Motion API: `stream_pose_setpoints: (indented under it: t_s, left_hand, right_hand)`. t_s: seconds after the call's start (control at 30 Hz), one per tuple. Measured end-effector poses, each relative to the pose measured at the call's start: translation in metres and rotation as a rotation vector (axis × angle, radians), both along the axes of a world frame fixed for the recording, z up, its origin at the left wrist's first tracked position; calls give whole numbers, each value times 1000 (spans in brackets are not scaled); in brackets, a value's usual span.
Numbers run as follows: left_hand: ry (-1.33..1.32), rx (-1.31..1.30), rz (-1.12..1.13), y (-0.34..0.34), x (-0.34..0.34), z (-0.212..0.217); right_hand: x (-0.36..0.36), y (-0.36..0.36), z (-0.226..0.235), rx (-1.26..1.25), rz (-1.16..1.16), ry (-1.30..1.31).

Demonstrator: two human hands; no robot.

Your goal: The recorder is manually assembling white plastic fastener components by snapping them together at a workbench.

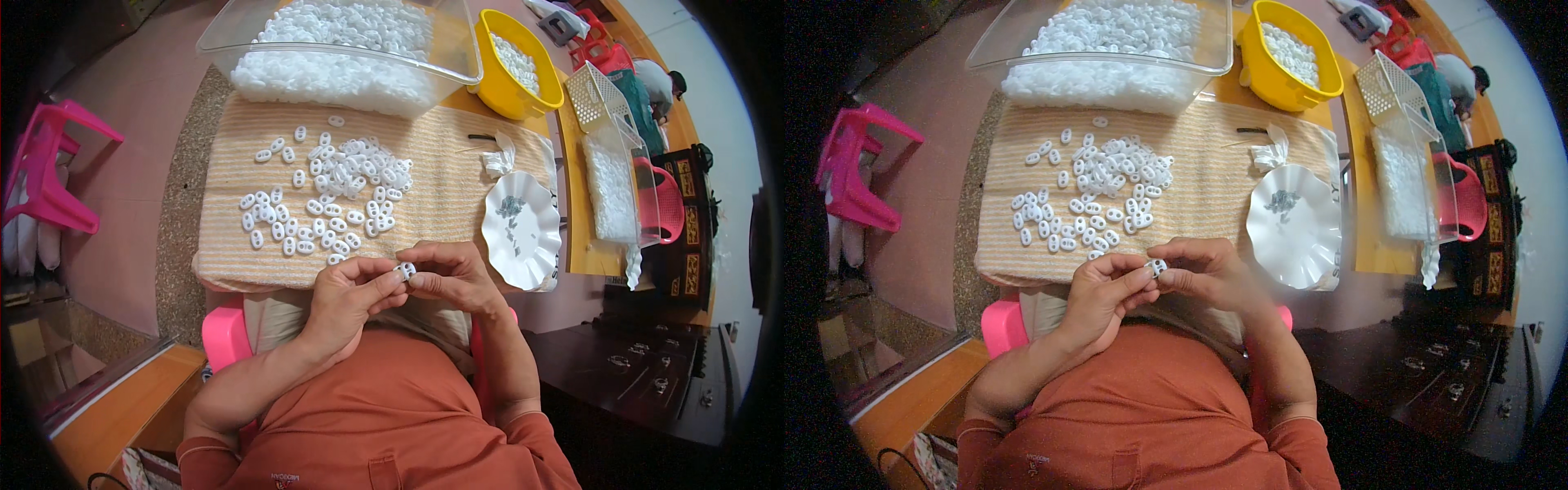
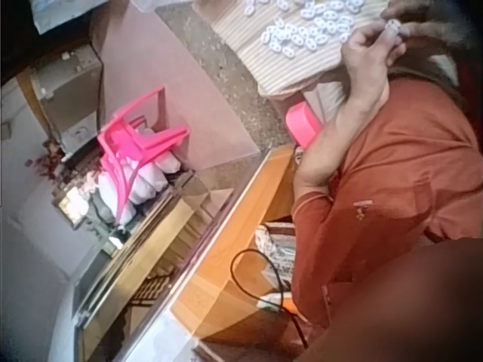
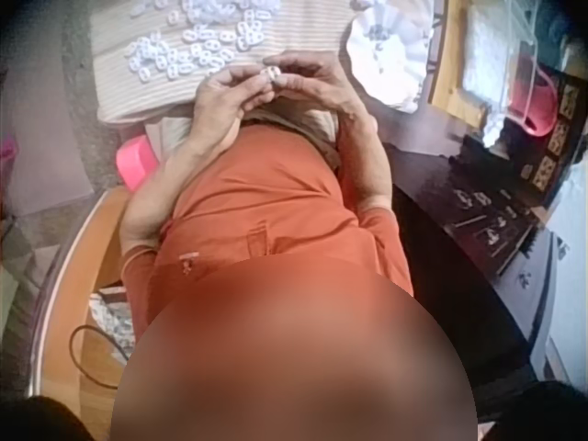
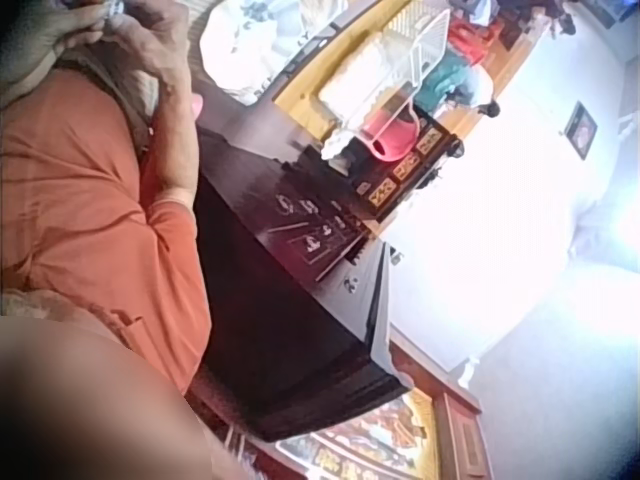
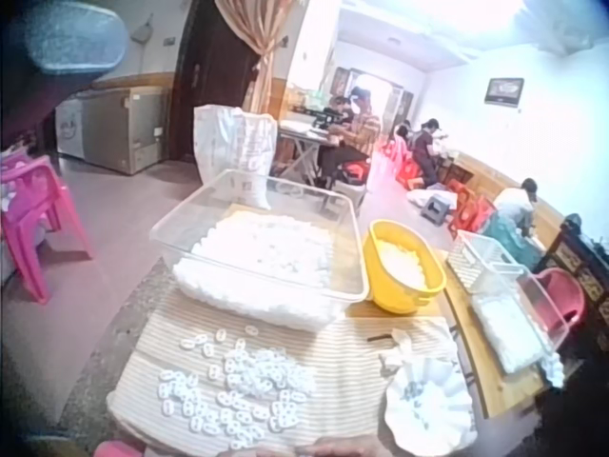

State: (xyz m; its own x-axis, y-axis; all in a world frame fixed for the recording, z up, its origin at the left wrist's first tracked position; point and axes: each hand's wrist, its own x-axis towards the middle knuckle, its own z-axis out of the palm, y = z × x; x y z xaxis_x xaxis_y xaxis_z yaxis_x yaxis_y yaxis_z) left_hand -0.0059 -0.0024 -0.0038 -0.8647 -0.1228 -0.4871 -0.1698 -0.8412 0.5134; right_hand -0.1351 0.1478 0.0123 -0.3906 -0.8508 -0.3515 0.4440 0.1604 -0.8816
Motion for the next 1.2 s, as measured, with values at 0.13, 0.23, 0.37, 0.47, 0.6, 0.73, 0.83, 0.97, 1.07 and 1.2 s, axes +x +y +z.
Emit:
stream_pose_setpoints:
  t_s: [0.13,0.23,0.37,0.47,0.6,0.73,0.83,0.97,1.07,1.2]
  left_hand:
    - [-9,7,-4,-1,0,1]
    - [-10,-2,1,-1,0,0]
    - [-1,8,-3,-1,0,-1]
    - [2,9,9,-1,0,-2]
    - [-9,7,8,-1,0,-3]
    - [1,7,17,0,1,-3]
    - [23,26,26,2,2,-4]
    - [67,33,19,4,2,-7]
    - [80,27,16,5,2,-8]
    - [96,39,-1,4,1,-8]
  right_hand:
    - [-1,0,-2,23,6,36]
    - [-2,0,-2,26,19,82]
    - [-3,-1,-3,9,16,120]
    - [-3,-1,-3,2,15,133]
    - [-4,-1,-7,-29,21,159]
    - [-6,-1,-8,-61,67,193]
    - [-6,-1,-11,-78,76,214]
    - [-6,-1,-12,-109,91,250]
    - [-6,1,-13,-119,82,219]
    - [-4,1,-13,-143,55,162]
